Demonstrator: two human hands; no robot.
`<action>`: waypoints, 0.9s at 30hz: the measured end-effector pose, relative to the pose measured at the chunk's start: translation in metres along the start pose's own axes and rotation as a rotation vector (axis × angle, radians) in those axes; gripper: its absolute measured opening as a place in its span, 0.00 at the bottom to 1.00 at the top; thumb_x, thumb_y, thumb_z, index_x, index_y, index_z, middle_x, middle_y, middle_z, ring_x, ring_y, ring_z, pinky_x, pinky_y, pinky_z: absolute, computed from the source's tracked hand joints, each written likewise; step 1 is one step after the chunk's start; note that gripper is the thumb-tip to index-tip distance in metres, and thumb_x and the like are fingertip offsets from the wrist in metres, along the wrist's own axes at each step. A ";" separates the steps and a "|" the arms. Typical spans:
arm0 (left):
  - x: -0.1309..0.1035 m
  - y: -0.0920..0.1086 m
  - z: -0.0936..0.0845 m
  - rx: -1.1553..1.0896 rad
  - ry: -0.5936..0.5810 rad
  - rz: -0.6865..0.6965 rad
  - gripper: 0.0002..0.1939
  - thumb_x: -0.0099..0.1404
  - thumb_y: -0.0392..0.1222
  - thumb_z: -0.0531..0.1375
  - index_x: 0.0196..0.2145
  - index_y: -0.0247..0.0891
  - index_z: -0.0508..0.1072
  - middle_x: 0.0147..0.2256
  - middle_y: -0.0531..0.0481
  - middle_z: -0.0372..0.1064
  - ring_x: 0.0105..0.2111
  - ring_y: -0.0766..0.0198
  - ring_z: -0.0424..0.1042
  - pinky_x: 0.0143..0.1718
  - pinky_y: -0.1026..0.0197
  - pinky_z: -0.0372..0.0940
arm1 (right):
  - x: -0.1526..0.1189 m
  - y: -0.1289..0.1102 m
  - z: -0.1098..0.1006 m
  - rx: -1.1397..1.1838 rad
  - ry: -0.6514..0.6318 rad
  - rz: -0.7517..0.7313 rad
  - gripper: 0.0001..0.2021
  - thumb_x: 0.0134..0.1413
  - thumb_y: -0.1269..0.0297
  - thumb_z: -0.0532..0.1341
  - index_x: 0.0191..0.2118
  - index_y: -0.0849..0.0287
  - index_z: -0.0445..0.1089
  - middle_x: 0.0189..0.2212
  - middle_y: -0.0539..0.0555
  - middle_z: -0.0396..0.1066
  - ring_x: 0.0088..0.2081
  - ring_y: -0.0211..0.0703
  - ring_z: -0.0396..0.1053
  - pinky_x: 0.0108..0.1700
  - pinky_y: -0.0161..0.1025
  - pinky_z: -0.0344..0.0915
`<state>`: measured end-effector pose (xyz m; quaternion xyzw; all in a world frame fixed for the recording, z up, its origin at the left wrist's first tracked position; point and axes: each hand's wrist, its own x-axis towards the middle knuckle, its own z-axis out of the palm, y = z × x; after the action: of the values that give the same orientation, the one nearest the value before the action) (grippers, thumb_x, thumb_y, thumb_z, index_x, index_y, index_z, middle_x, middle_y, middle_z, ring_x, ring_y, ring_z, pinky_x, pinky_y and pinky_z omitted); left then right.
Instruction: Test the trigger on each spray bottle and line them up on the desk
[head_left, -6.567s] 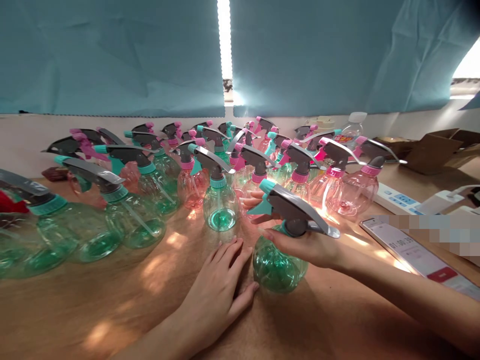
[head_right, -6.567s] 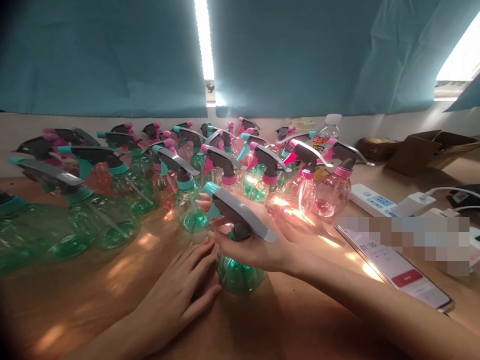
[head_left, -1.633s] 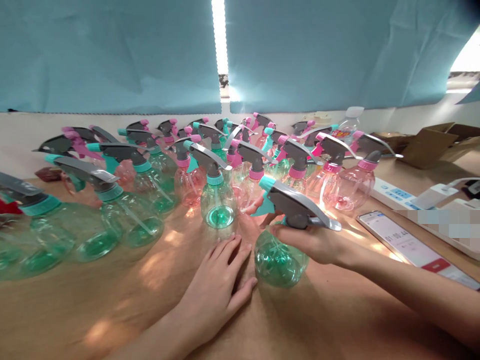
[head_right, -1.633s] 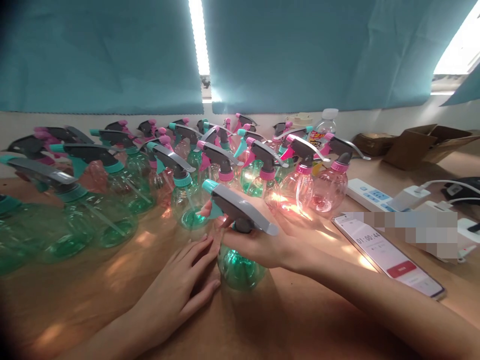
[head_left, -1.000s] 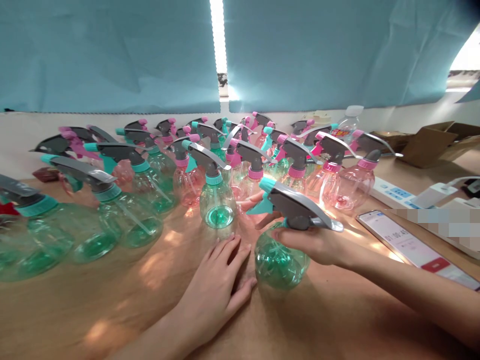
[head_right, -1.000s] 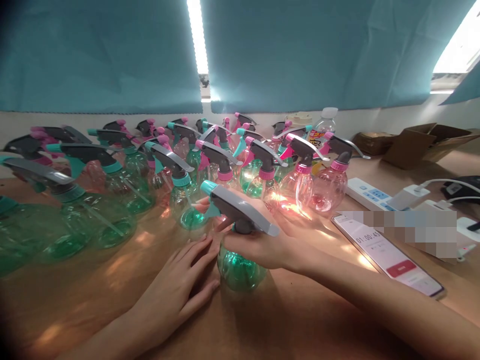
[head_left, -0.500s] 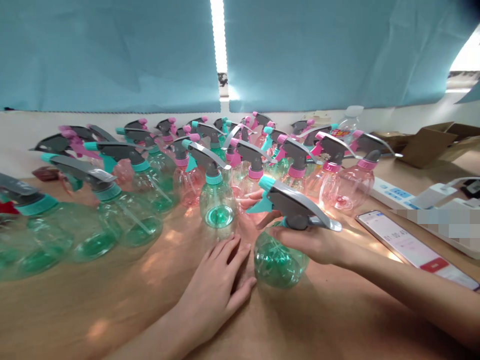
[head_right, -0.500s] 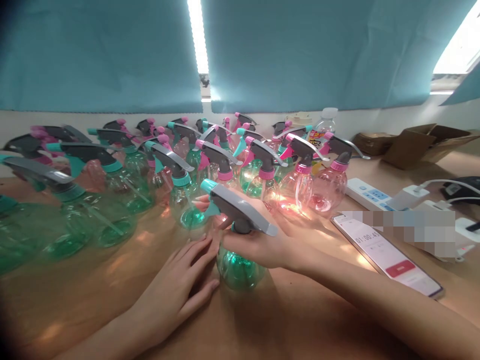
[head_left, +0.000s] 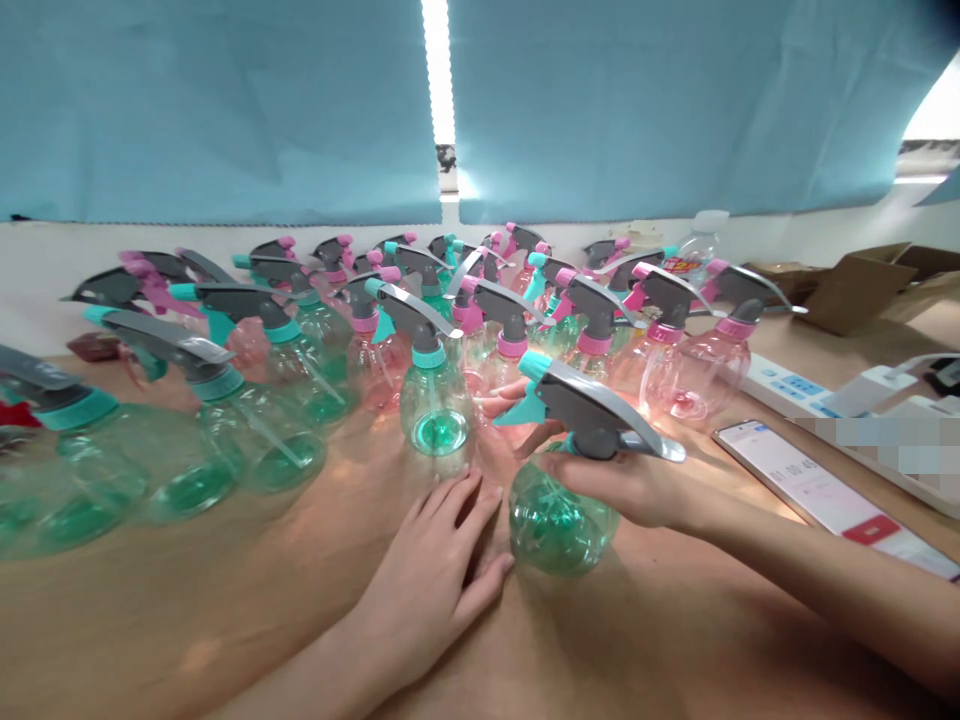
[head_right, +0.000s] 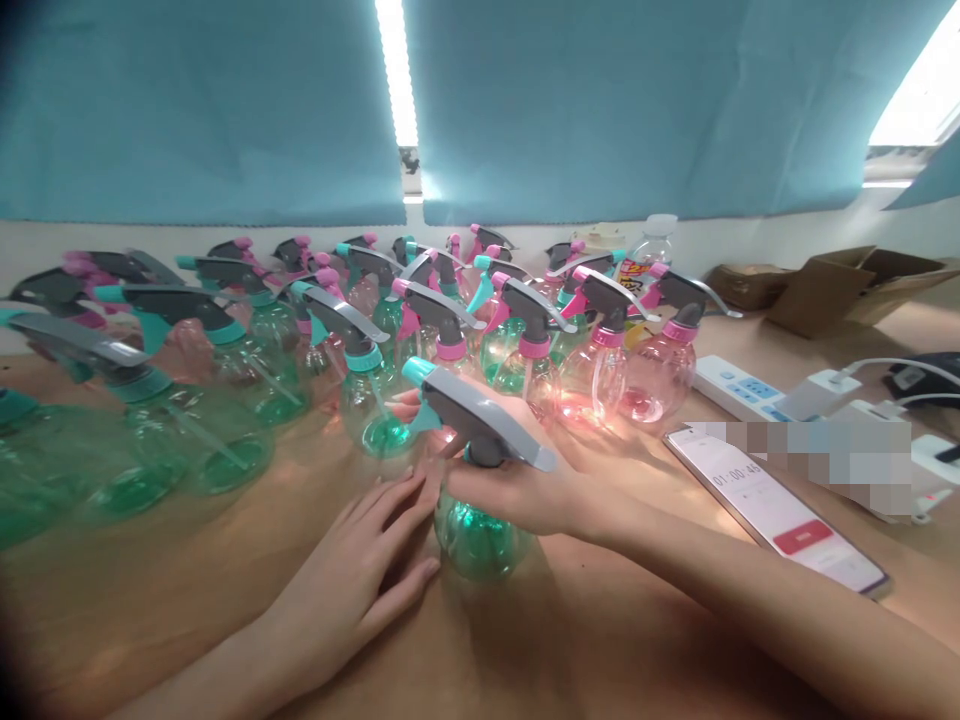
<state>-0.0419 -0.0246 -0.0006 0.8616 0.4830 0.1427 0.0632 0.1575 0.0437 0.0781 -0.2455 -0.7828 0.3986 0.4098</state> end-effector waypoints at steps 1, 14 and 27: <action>0.000 0.000 0.001 -0.001 0.007 0.002 0.24 0.69 0.43 0.56 0.60 0.36 0.63 0.59 0.37 0.61 0.59 0.44 0.60 0.57 0.40 0.59 | 0.000 0.000 0.000 0.002 0.003 -0.002 0.23 0.44 0.73 0.55 0.49 0.53 0.69 0.34 0.51 0.76 0.27 0.37 0.72 0.33 0.37 0.73; -0.002 -0.003 0.005 -0.002 0.045 0.010 0.23 0.70 0.44 0.55 0.61 0.37 0.63 0.59 0.38 0.61 0.59 0.45 0.59 0.57 0.42 0.59 | 0.001 0.000 0.000 0.022 0.006 -0.002 0.25 0.44 0.73 0.55 0.51 0.54 0.69 0.34 0.51 0.75 0.26 0.36 0.71 0.32 0.35 0.72; -0.003 -0.003 0.006 -0.010 0.057 0.016 0.24 0.70 0.45 0.55 0.61 0.39 0.61 0.59 0.39 0.61 0.59 0.45 0.59 0.57 0.41 0.58 | 0.002 -0.002 0.000 0.038 -0.029 0.038 0.22 0.43 0.74 0.54 0.46 0.54 0.70 0.25 0.47 0.71 0.27 0.38 0.71 0.31 0.35 0.71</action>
<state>-0.0440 -0.0253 -0.0081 0.8606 0.4771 0.1701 0.0528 0.1560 0.0437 0.0804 -0.2465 -0.7761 0.4247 0.3956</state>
